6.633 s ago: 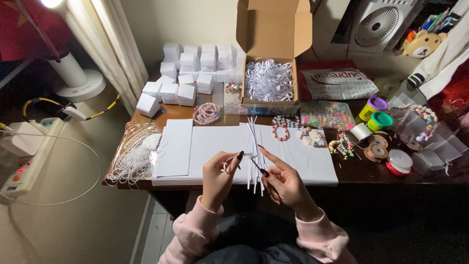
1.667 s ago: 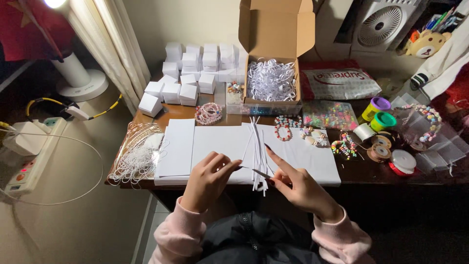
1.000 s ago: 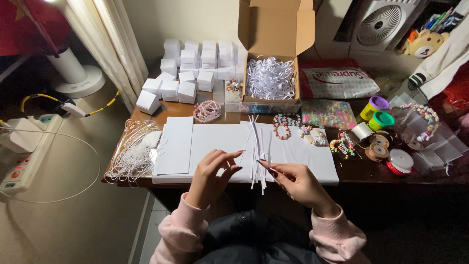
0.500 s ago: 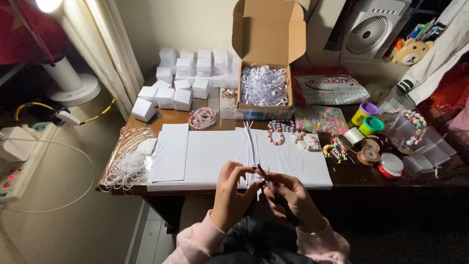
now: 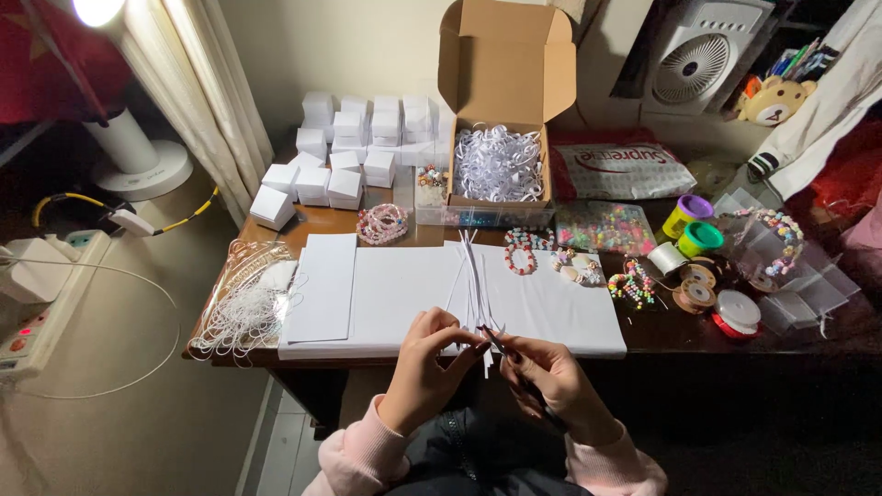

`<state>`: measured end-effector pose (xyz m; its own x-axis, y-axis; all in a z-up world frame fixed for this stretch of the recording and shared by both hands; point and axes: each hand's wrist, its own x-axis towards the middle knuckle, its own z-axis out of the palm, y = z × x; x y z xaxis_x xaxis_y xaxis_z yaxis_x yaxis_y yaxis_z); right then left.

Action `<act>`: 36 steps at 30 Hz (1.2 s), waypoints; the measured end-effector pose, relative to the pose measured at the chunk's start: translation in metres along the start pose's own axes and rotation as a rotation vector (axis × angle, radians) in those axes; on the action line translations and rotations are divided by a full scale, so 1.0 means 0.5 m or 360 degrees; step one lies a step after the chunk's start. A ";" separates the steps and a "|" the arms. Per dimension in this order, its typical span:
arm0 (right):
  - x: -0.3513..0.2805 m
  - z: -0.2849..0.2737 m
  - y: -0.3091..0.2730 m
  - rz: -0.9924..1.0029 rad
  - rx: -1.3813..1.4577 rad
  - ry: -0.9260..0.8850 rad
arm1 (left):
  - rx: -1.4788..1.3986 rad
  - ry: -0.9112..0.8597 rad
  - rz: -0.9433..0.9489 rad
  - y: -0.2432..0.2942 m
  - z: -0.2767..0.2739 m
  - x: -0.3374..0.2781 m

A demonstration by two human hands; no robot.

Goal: The person sits at a cluttered table and uses scissors to cut a bundle of white plastic strips into shorter pieces. They repeatedly pick up the strips, align them, and trim them, placing the cut pieces back on the table.

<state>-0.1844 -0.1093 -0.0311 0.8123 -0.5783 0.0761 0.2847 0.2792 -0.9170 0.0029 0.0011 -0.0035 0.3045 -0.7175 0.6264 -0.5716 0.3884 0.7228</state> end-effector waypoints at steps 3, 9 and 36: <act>0.008 0.001 0.008 -0.0092 -0.0232 0.0042 | -0.0016 -0.0024 -0.0014 0.006 -0.005 0.001; 0.008 0.021 -0.018 -0.0213 -0.0536 0.0149 | 0.0018 -0.0002 -0.0095 -0.001 -0.008 -0.001; 0.098 -0.256 -0.212 -0.0636 -0.1012 0.0765 | 0.1643 0.0172 0.0348 -0.457 0.187 0.523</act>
<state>-0.2396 -0.2652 0.0198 0.3707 -0.8402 0.3957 0.0486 -0.4079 -0.9117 0.1419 -0.3292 -0.0322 0.1540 -0.6163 0.7723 -0.9767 -0.2132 0.0247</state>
